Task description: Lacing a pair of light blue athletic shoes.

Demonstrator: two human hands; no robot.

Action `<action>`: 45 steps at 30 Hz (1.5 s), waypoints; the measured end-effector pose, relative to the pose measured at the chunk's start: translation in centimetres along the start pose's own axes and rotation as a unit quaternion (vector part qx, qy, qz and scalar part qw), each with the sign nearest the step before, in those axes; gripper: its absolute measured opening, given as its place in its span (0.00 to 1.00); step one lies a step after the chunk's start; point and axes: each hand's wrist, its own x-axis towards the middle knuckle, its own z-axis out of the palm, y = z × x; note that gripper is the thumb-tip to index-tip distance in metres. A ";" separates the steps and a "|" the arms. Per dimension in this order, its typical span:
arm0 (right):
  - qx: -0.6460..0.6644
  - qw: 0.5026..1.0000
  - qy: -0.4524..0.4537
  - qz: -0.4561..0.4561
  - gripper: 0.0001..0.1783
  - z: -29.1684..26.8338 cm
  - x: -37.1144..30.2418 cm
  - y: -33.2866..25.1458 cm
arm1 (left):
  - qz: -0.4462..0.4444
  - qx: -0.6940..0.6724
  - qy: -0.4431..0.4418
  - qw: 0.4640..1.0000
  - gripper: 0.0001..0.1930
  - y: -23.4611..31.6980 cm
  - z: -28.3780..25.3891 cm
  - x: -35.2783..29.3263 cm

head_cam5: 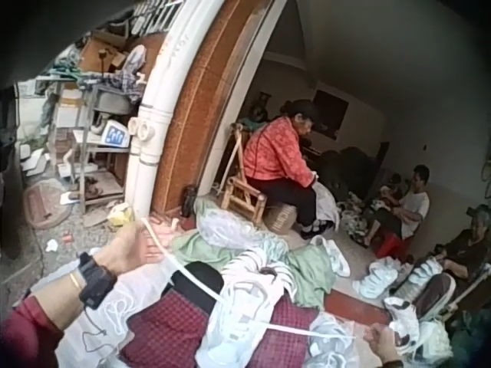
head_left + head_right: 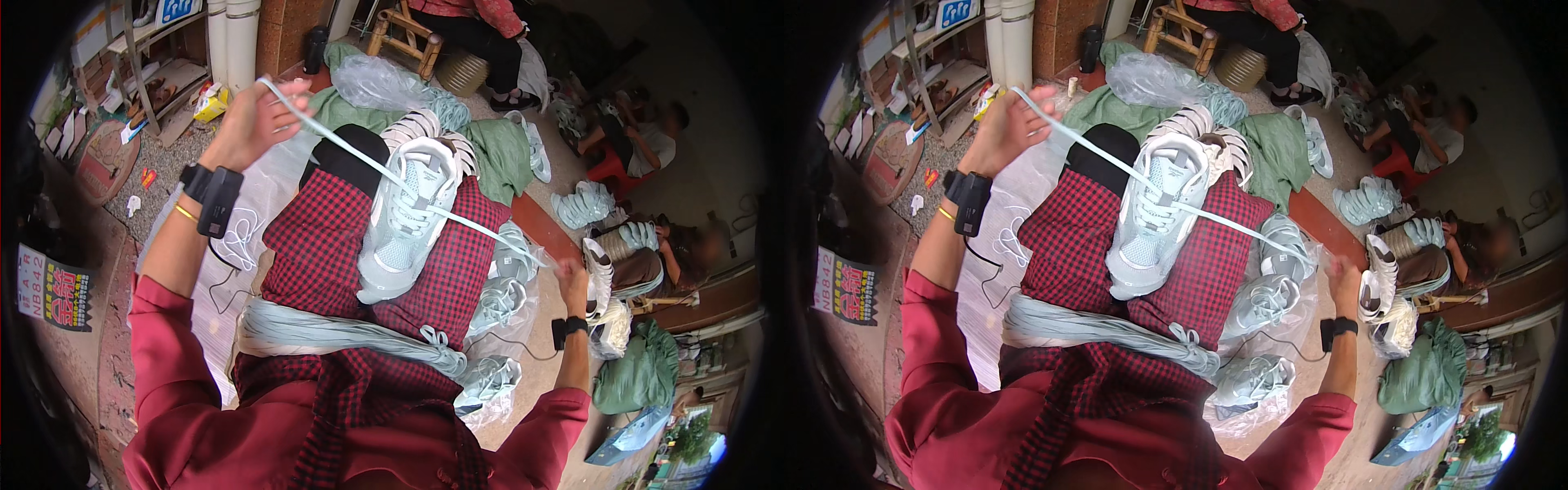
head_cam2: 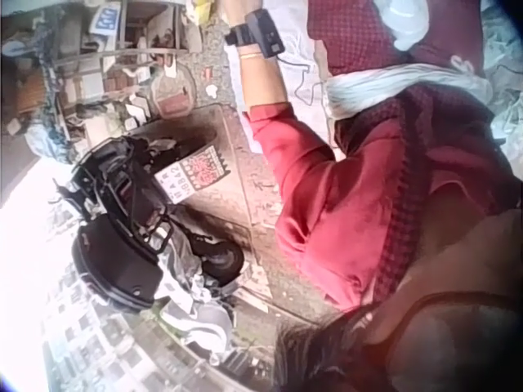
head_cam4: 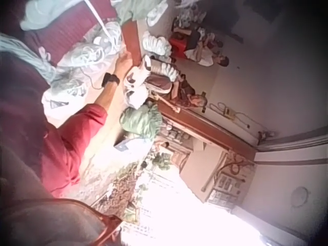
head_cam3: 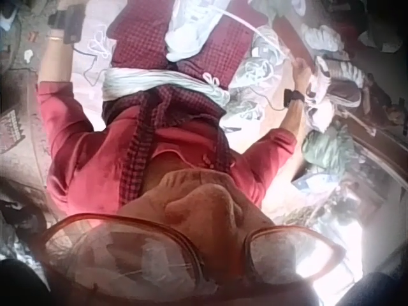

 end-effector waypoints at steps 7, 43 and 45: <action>0.157 0.966 -0.004 -0.205 0.12 -0.3 5.5 -25.2 | 0.105 0.863 0.182 0.459 0.11 -1.2 -0.9 -3.8; 0.287 0.926 -0.219 -0.107 0.18 3.4 6.9 -29.4 | 0.399 0.774 -0.126 0.476 0.16 -5.5 4.5 -2.7; 0.270 0.927 -0.229 -0.125 0.17 2.6 7.4 -28.9 | 0.395 0.764 -0.118 0.496 0.15 -4.6 4.1 -2.7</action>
